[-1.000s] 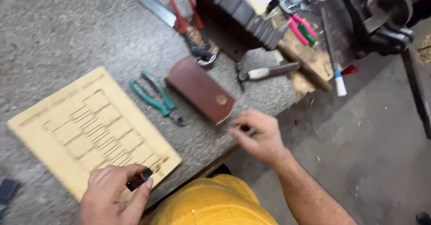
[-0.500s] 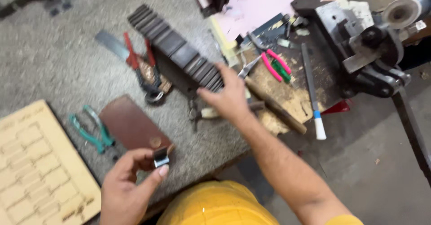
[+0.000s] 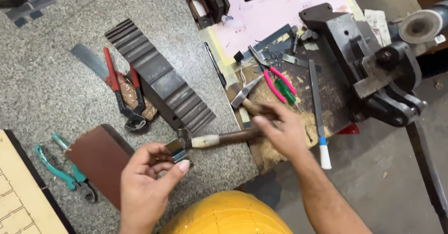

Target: The person gathers small metal pieces from a workbench and uses a hammer to shape them against a metal track. They repeatedly pick up pieces, position them on a wooden template, and strike them to form a specific shape.

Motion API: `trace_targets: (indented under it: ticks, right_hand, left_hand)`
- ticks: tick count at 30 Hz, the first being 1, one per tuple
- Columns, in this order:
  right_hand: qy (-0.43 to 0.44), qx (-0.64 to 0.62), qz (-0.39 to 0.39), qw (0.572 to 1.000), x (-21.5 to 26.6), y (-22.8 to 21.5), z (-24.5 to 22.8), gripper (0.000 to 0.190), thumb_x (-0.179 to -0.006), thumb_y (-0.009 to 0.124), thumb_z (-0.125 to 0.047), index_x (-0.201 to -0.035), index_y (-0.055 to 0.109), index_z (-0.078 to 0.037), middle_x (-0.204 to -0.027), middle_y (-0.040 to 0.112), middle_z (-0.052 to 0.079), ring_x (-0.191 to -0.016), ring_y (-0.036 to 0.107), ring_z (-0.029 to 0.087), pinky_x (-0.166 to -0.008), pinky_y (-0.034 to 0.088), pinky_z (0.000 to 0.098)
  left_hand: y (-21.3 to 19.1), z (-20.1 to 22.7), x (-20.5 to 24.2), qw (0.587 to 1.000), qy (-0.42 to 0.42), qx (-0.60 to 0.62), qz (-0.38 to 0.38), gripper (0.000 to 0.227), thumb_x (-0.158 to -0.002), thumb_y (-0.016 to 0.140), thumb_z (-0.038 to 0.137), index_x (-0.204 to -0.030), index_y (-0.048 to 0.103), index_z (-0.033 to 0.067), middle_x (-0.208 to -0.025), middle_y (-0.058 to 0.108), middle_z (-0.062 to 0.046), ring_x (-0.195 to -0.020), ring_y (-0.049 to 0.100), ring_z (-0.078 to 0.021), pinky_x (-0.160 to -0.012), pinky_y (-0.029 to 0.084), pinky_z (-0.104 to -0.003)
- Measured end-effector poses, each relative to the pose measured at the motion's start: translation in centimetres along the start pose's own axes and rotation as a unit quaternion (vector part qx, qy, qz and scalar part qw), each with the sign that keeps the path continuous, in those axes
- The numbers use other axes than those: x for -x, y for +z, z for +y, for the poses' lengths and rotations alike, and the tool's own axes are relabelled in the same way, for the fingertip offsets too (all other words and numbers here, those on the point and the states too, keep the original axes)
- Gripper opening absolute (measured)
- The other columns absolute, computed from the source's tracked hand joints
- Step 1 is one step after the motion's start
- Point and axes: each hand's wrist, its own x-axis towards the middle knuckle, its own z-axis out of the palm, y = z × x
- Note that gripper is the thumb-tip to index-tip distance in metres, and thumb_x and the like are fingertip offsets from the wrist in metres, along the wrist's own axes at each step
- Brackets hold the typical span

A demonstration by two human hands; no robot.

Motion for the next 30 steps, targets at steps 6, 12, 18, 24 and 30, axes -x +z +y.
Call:
trace_targets:
  ticks: [6, 12, 18, 24, 30]
  right_hand:
    - [-0.114, 0.288, 0.065, 0.949, 1.6, 0.0, 6.2, 0.044, -0.075, 0.085, -0.034, -0.102, 0.067, -0.004, -0.089, 0.067, 0.019, -0.087, 0.065, 0.041, -0.076, 0.052, 0.0492]
    - [-0.010, 0.322, 0.013, 0.946, 2.2, 0.3, 6.8, 0.040, -0.086, 0.081, -0.034, -0.099, 0.062, 0.000, -0.088, 0.068, 0.021, -0.086, 0.066, 0.043, -0.076, 0.052, 0.0513]
    - [0.158, -0.023, -0.025, 0.987, 4.6, -4.3, 3.0, 0.035, -0.088, 0.073, -0.016, -0.118, 0.063, 0.001, -0.088, 0.067, 0.013, -0.074, 0.062, 0.020, -0.064, 0.051, 0.0380]
    - [-0.065, -0.272, -0.140, 0.950, 11.9, -7.2, 2.0, 0.067, -0.095, 0.066, -0.019, -0.154, 0.038, -0.005, -0.101, 0.069, 0.009, -0.083, 0.070, 0.015, -0.073, 0.058, 0.0275]
    - [0.108, -0.256, -0.013, 0.961, 18.2, -3.7, 3.6, 0.068, -0.086, 0.070, -0.011, -0.149, 0.048, 0.001, -0.083, 0.068, 0.017, -0.058, 0.060, 0.015, -0.047, 0.043, 0.0257]
  left_hand:
    - [2.5, 0.0, -1.4, 0.998, 0.065, 0.005, -0.002, 0.036, -0.083, 0.079, -0.004, -0.116, 0.065, -0.0021, -0.102, 0.069, -0.005, -0.090, 0.066, -0.0089, -0.077, 0.056, -0.021]
    - [4.6, -0.6, -1.7, 0.986, 0.155, -0.039, 0.034, 0.042, -0.085, 0.079, -0.004, -0.124, 0.064, -0.0009, -0.109, 0.056, -0.004, -0.099, 0.062, -0.0089, -0.081, 0.062, -0.023]
    - [5.3, -0.5, -2.6, 0.976, 0.176, -0.110, 0.064, 0.041, -0.087, 0.079, -0.001, -0.126, 0.065, 0.0005, -0.107, 0.055, -0.004, -0.093, 0.061, -0.0078, -0.076, 0.060, -0.020]
    - [5.5, -0.8, -2.7, 0.988, 0.117, -0.077, 0.070, 0.044, -0.085, 0.080, 0.001, -0.126, 0.064, 0.0025, -0.105, 0.051, -0.003, -0.087, 0.060, -0.0068, -0.072, 0.060, -0.020]
    - [6.1, -1.4, -2.4, 0.985, 0.160, -0.045, 0.049, 0.043, -0.089, 0.079, 0.002, -0.129, 0.064, 0.0017, -0.106, 0.051, -0.002, -0.092, 0.056, -0.0069, -0.074, 0.058, -0.020]
